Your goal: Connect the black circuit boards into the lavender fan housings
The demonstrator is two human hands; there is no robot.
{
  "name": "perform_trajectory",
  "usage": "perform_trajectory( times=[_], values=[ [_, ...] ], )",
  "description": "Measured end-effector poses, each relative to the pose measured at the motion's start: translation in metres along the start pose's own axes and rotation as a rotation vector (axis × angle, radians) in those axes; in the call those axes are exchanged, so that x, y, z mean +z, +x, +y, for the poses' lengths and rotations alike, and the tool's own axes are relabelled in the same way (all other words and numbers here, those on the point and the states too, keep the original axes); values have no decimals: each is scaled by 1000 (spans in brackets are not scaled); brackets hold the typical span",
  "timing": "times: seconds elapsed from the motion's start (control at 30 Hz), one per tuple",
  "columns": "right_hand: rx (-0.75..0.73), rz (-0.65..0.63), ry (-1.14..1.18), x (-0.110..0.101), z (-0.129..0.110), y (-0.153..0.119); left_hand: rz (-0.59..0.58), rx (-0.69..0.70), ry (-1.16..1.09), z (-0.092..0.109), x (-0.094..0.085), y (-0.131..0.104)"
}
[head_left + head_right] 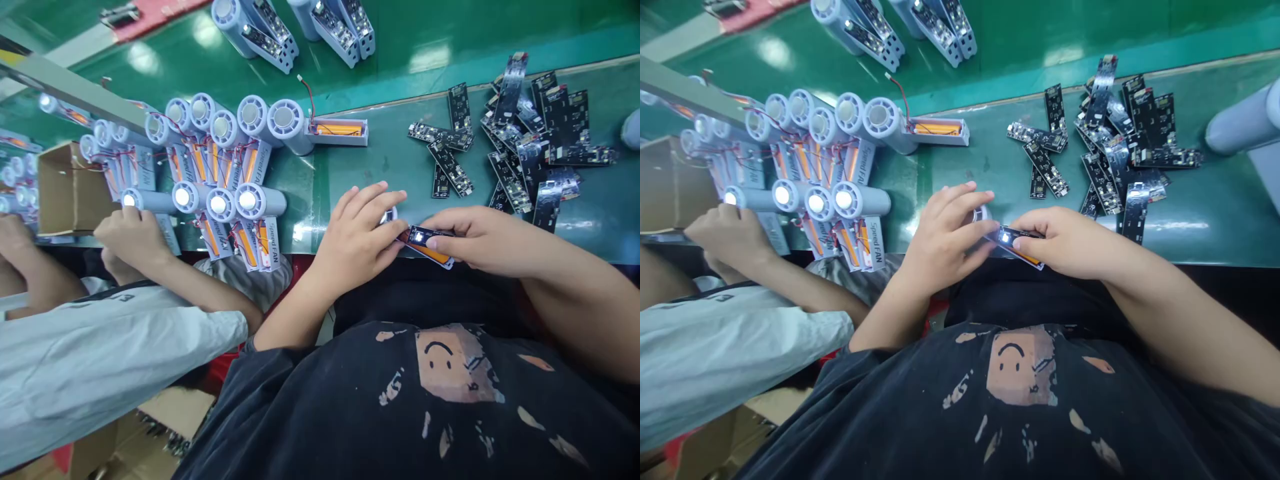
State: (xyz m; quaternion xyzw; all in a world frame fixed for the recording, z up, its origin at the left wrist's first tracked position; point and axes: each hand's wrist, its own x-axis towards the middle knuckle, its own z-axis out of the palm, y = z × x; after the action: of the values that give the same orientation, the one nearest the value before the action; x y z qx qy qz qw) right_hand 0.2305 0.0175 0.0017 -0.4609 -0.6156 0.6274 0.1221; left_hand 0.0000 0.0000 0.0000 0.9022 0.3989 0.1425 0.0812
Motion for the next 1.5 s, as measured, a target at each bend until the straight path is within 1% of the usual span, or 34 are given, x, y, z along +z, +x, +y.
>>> perform_trajectory(
  times=[0.13,0.23,0.3,0.4,0.47,0.53,0.63,0.7,0.77,0.87,0.93,1.1,1.23,1.33,1.5],
  values=[
    [12,21,-51,1,1,1,-25,37,66,4,-4,2],
    [-12,110,-178,7,-1,-3,-31,80,140,6,-5,2],
    [-72,218,-319,12,-2,-9,-32,108,178,7,-3,2],
    [-217,366,-569,22,0,-20,-33,113,179,6,1,0],
    [-291,415,-718,27,4,-26,-24,109,136,3,3,-2],
    [-322,451,-806,30,8,-31,-2,115,76,-2,4,-5],
    [-329,486,-848,32,13,-35,28,77,5,-11,2,-9],
    [-344,495,-878,32,13,-36,22,34,-17,-16,2,-9],
    [-349,502,-906,32,10,-37,9,31,-37,-19,4,-7],
    [-305,511,-886,34,5,-36,24,49,-84,-20,8,-3],
    [-279,518,-875,36,2,-35,39,37,-112,-20,10,-1],
    [-242,527,-918,38,-1,-30,91,18,-117,-18,13,-1],
    [-300,497,-1008,37,2,-27,134,31,-114,-18,18,-2],
    [-342,539,-1056,40,5,-25,155,39,-112,-18,21,-2],
    [-387,605,-1038,43,13,-24,174,58,-149,-18,21,-3]
  ],
)
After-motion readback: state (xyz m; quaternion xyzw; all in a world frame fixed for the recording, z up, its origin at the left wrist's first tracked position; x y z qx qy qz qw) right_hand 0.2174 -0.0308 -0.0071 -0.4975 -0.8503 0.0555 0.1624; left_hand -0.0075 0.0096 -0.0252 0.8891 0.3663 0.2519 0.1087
